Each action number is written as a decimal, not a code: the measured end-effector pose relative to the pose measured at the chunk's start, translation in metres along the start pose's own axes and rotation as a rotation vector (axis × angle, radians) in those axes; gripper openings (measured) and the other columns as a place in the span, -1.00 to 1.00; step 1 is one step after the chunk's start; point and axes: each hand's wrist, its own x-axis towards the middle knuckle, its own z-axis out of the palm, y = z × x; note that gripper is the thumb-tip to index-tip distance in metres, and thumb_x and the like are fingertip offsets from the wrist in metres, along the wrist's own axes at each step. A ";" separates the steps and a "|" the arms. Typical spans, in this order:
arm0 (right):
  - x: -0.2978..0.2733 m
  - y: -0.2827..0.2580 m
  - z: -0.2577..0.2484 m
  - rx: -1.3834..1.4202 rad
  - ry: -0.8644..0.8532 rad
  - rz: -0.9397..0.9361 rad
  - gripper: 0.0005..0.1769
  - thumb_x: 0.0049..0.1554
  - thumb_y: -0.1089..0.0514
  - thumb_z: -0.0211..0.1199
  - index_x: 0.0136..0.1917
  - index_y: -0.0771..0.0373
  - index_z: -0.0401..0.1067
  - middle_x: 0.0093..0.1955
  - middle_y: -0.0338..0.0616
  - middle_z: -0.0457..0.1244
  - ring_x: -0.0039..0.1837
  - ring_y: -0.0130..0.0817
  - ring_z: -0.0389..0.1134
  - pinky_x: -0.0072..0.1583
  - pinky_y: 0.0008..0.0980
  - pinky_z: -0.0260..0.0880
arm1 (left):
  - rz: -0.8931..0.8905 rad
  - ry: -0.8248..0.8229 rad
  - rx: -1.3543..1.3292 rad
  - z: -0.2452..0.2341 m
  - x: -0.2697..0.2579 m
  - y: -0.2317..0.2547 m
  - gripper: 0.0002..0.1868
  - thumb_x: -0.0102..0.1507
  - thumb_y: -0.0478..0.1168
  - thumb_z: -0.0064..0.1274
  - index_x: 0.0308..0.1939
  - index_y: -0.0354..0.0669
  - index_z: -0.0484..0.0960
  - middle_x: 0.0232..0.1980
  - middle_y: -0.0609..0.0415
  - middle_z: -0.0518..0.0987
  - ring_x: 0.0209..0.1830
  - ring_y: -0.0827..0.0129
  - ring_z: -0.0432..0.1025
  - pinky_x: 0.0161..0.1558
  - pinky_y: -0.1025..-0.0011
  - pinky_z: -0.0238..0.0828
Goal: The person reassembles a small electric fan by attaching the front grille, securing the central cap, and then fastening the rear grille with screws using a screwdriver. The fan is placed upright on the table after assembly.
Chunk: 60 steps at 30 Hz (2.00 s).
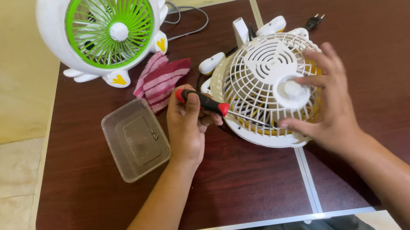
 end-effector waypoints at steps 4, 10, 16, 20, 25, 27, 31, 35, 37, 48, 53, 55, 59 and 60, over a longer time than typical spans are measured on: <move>-0.008 -0.004 0.006 0.080 0.021 0.025 -0.41 0.18 -0.09 0.26 0.32 0.32 0.28 0.64 0.12 -0.01 0.75 0.24 -0.19 0.67 0.22 -0.15 | -0.017 -0.003 0.038 0.005 -0.002 -0.001 -0.53 0.35 0.09 0.15 0.01 -0.18 0.34 -0.24 -0.01 0.57 -0.42 0.36 0.51 -0.35 0.43 0.50; -0.017 -0.019 0.014 0.119 0.083 0.098 -0.65 0.30 0.17 0.03 0.33 0.24 0.35 0.62 0.10 0.05 0.75 0.19 -0.14 0.68 0.13 -0.15 | -0.039 -0.042 0.098 0.012 -0.009 0.000 -0.51 0.33 0.08 0.17 0.08 -0.17 0.34 -0.19 -0.01 0.59 -0.42 0.35 0.51 -0.36 0.43 0.49; -0.021 -0.026 0.017 -0.041 0.104 0.018 -0.63 0.13 0.24 0.31 0.23 0.21 0.47 0.48 0.07 0.11 0.57 0.11 -0.01 0.55 0.09 -0.02 | -0.008 -0.066 0.131 0.015 -0.010 0.000 -0.52 0.34 -0.01 0.18 0.13 -0.21 0.35 -0.18 0.02 0.57 -0.39 0.37 0.51 -0.36 0.41 0.52; -0.025 -0.023 0.021 -0.026 0.176 -0.008 -0.62 0.08 0.24 0.35 0.19 0.18 0.48 0.42 0.03 0.13 0.52 0.09 0.02 0.54 0.08 0.02 | 0.063 -0.119 0.181 0.013 -0.012 0.004 -0.51 0.38 -0.04 0.19 0.18 -0.24 0.34 -0.17 0.03 0.57 -0.35 0.40 0.48 -0.28 0.45 0.49; -0.027 -0.020 0.023 -0.005 0.185 -0.016 -0.63 0.07 0.24 0.36 0.17 0.19 0.49 0.41 0.05 0.13 0.52 0.08 0.02 0.49 0.03 0.01 | 0.107 -0.168 0.271 0.016 -0.020 0.009 -0.48 0.37 -0.06 0.20 0.22 -0.27 0.34 -0.14 0.03 0.57 -0.30 0.45 0.48 -0.23 0.49 0.49; -0.028 -0.021 0.024 -0.014 0.182 -0.014 -0.64 0.06 0.24 0.36 0.16 0.19 0.49 0.40 0.05 0.13 0.52 0.08 0.02 0.50 0.05 0.01 | 0.133 -0.209 0.308 0.017 -0.024 0.011 -0.48 0.38 -0.09 0.22 0.25 -0.28 0.34 -0.14 0.01 0.60 -0.29 0.47 0.48 -0.20 0.51 0.48; -0.027 -0.023 0.023 -0.024 0.175 -0.014 -0.63 0.06 0.23 0.36 0.16 0.18 0.49 0.40 0.05 0.13 0.51 0.08 0.02 0.54 0.09 0.01 | 0.208 -0.227 0.470 0.020 -0.031 0.014 -0.46 0.34 -0.09 0.25 0.24 -0.28 0.37 -0.10 0.05 0.61 -0.21 0.54 0.50 -0.14 0.56 0.53; -0.027 -0.024 0.024 -0.017 0.173 -0.015 -0.62 0.06 0.24 0.36 0.17 0.18 0.48 0.40 0.05 0.13 0.50 0.07 0.02 0.53 0.08 0.01 | 0.302 -0.281 0.673 0.021 -0.035 0.015 -0.45 0.32 -0.07 0.29 0.23 -0.29 0.42 -0.11 0.08 0.61 -0.13 0.55 0.53 -0.05 0.55 0.56; -0.027 -0.024 0.024 -0.010 0.176 -0.020 -0.62 0.06 0.23 0.37 0.17 0.17 0.48 0.40 0.04 0.13 0.50 0.07 0.03 0.53 0.07 0.02 | 0.313 -0.307 0.710 0.022 -0.035 0.015 -0.45 0.31 -0.07 0.30 0.22 -0.29 0.43 -0.09 0.07 0.61 -0.10 0.53 0.55 -0.02 0.54 0.59; -0.028 -0.024 0.025 0.004 0.173 -0.016 -0.58 0.02 0.25 0.38 0.18 0.16 0.48 0.41 0.04 0.13 0.49 0.10 0.02 0.52 0.08 0.04 | 0.406 -0.346 0.899 0.022 -0.032 0.014 -0.44 0.27 -0.08 0.34 0.21 -0.23 0.44 -0.08 0.05 0.66 -0.12 0.42 0.62 -0.05 0.49 0.64; -0.028 -0.025 0.026 0.002 0.174 -0.015 -0.57 0.01 0.24 0.38 0.18 0.15 0.49 0.41 0.03 0.13 0.49 0.11 0.01 0.52 0.09 0.04 | 0.396 -0.361 0.899 0.024 -0.032 0.013 -0.42 0.25 -0.05 0.35 0.22 -0.22 0.46 -0.08 0.05 0.66 -0.13 0.44 0.63 -0.11 0.50 0.65; -0.028 -0.025 0.026 0.011 0.172 -0.019 -0.57 0.03 0.24 0.38 0.19 0.15 0.48 0.41 0.04 0.12 0.49 0.12 0.00 0.52 0.08 0.04 | 0.372 -0.372 0.886 0.025 -0.032 0.013 -0.42 0.25 -0.04 0.35 0.22 -0.21 0.46 -0.08 0.06 0.66 -0.13 0.45 0.63 -0.14 0.52 0.66; -0.028 -0.025 0.026 0.015 0.178 -0.023 -0.58 0.03 0.24 0.38 0.19 0.15 0.48 0.42 0.03 0.12 0.49 0.11 0.01 0.51 0.07 0.05 | 0.356 -0.394 0.978 0.028 -0.027 0.017 -0.38 0.19 -0.02 0.38 0.21 -0.19 0.48 -0.11 0.06 0.67 -0.27 0.45 0.60 -0.26 0.51 0.58; -0.027 -0.025 0.026 0.019 0.176 -0.024 -0.57 0.04 0.24 0.38 0.20 0.15 0.48 0.42 0.03 0.12 0.49 0.11 0.01 0.51 0.07 0.05 | 0.343 -0.403 1.010 0.030 -0.025 0.019 -0.36 0.16 -0.02 0.39 0.20 -0.19 0.49 -0.13 0.06 0.68 -0.32 0.46 0.59 -0.30 0.50 0.56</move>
